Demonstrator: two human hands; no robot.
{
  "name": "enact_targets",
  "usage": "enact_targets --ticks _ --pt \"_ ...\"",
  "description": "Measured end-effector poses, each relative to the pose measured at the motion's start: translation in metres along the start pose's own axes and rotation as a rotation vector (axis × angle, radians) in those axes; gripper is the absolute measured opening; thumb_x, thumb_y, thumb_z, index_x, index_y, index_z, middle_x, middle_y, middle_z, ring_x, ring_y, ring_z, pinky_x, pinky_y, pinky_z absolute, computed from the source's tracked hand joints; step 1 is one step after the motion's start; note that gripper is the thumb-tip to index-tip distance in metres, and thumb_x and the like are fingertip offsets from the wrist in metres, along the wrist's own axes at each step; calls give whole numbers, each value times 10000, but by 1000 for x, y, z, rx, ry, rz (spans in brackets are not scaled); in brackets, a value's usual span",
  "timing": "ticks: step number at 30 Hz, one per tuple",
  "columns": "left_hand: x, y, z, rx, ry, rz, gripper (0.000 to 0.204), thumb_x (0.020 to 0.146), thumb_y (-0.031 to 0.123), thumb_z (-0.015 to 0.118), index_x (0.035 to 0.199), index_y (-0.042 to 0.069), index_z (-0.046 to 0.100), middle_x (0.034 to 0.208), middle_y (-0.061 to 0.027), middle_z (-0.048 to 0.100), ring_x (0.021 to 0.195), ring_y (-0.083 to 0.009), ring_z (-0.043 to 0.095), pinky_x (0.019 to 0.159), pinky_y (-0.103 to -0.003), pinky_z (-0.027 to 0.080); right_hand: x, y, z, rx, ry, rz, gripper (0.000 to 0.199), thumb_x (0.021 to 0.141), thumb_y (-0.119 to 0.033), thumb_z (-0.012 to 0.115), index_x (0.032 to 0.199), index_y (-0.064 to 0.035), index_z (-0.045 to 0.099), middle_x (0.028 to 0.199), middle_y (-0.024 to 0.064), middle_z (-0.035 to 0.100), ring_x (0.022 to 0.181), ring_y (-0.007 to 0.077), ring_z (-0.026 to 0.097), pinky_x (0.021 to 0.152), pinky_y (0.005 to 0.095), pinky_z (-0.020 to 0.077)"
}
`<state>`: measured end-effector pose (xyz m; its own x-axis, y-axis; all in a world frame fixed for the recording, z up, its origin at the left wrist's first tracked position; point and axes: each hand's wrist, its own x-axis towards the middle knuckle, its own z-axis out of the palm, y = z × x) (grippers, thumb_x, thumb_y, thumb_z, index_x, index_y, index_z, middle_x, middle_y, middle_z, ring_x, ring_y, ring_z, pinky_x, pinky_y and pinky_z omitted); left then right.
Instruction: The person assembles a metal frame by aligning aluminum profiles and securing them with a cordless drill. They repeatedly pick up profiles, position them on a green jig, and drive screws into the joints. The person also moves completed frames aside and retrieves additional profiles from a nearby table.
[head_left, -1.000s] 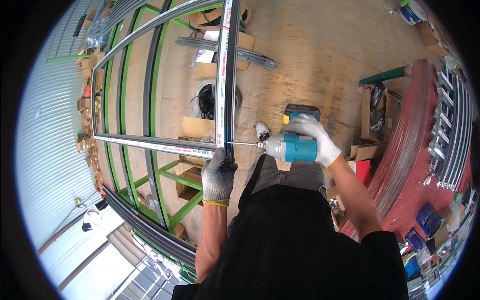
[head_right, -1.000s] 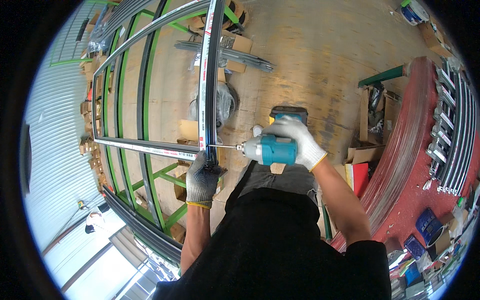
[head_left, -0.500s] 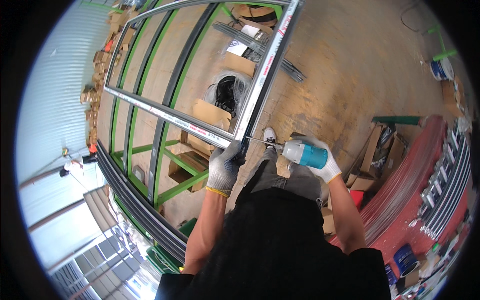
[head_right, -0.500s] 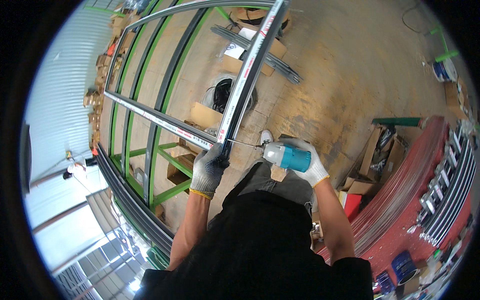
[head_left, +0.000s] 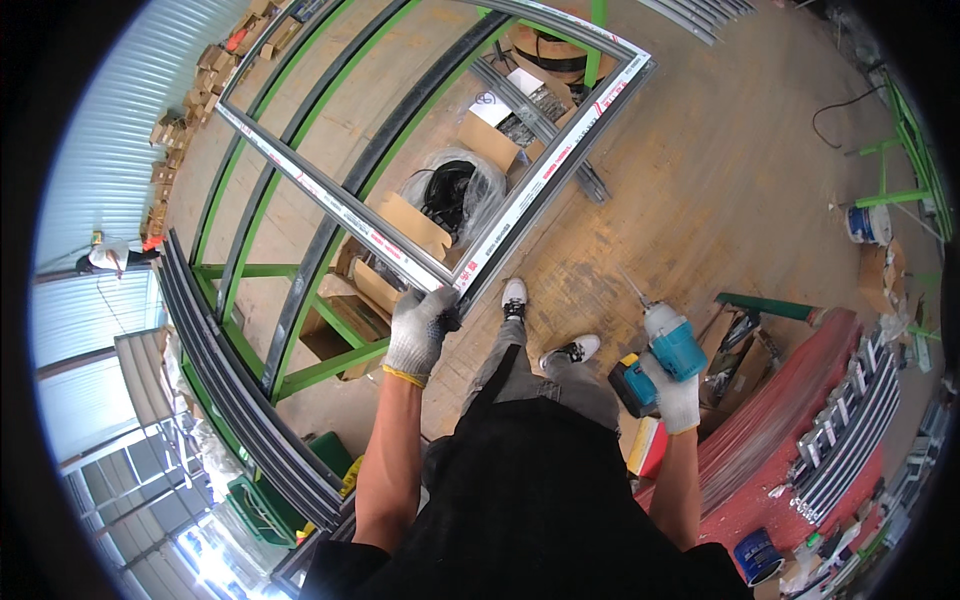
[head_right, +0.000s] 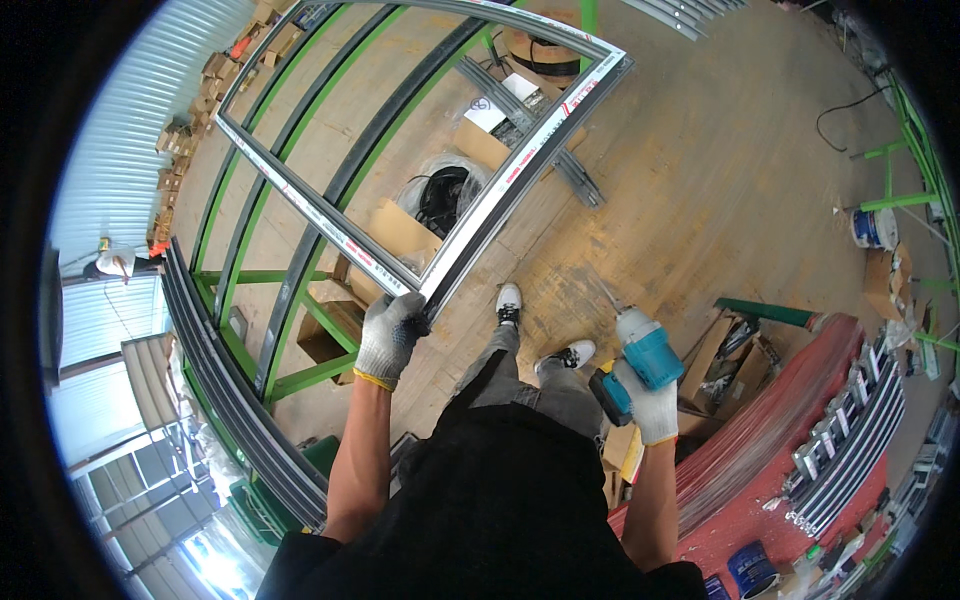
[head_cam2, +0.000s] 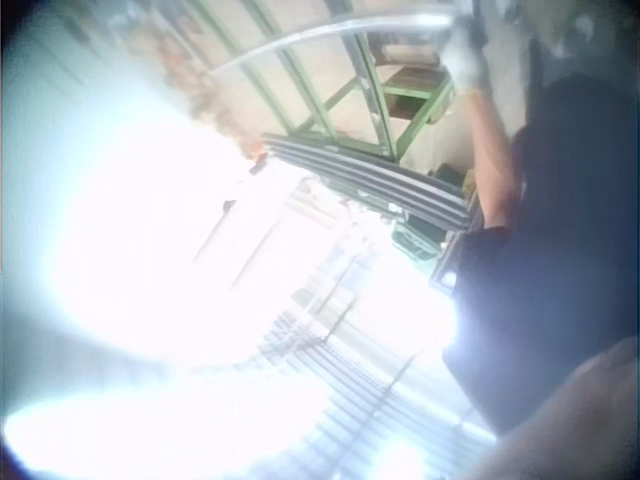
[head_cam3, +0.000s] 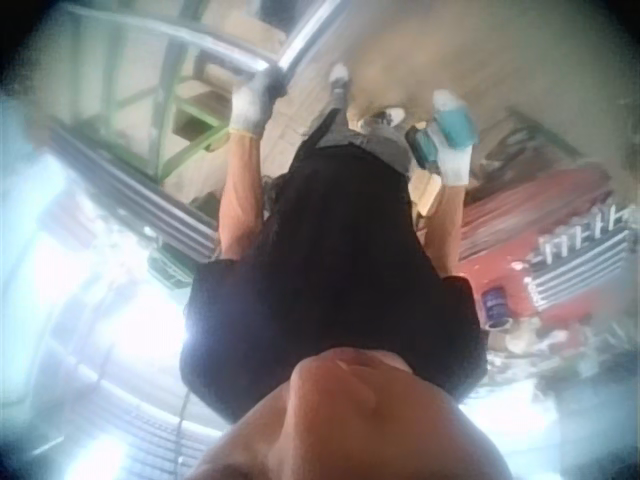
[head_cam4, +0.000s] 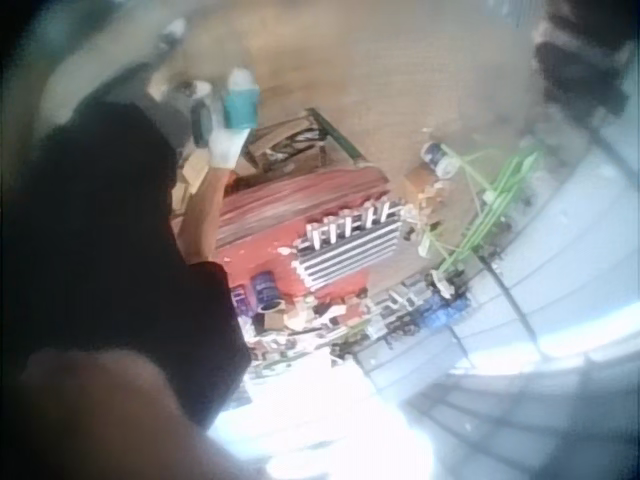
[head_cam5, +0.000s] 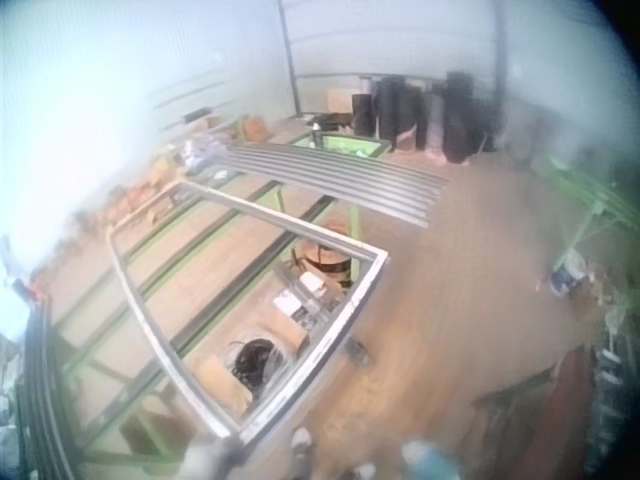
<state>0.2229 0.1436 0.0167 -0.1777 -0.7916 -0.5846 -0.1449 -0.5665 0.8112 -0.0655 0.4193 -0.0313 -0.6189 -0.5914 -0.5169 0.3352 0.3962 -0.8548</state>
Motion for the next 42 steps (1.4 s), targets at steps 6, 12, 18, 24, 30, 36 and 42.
enact_targets --ticks 6,12,18,24,30,36,42 --pt "17 5 -3 -63 -11 75 289 907 196 713 1051 -43 638 840 -92 638 665 -190 607 630 -329 511 -12 -55 0 287 -167 -158 410 782 88 656 1180 -6 630 1074 107 685 968 238 673 907 383 543" --pt "15 -2 4 -176 -3 87 334 854 137 725 1101 -74 647 869 -90 646 683 -169 596 638 -305 506 -1 -124 49 -88 -212 -385 433 779 67 726 1182 -11 588 1038 75 674 967 216 682 893 368 551" --pt "37 11 14 -221 77 143 333 848 156 739 1078 -72 663 825 -78 638 647 -156 571 591 -304 469 18 -176 139 -414 -36 -694 551 779 -28 822 1262 1 560 1068 67 685 949 143 642 867 324 552" --pt "65 21 19 -165 93 141 340 851 189 771 1061 -63 680 818 -75 659 631 -156 575 567 -307 455 53 -198 215 -880 97 -1321 522 777 -132 799 1238 -16 582 959 200 694 844 384 717 727 480 594" --pt "70 13 19 -107 137 219 315 856 175 759 1059 -57 693 836 -73 678 638 -146 575 576 -312 450 69 -182 269 -1558 -12 -1118 329 950 -176 575 1262 -82 620 1015 112 676 917 272 712 700 437 600" --pt "61 14 -5 -125 56 221 268 875 195 720 998 -37 668 798 -46 624 627 -144 548 573 -311 437 57 -203 257 -1236 -108 -827 687 770 -127 789 1390 -10 516 1144 224 663 1017 388 711 844 483 596" --pt "39 6 -70 -166 -22 86 352 892 136 736 1179 -24 611 921 -50 637 718 -122 575 626 -274 470 55 -195 212 -749 -155 -368 892 724 -291 827 1447 31 416 1168 309 685 1120 459 688 974 462 559"
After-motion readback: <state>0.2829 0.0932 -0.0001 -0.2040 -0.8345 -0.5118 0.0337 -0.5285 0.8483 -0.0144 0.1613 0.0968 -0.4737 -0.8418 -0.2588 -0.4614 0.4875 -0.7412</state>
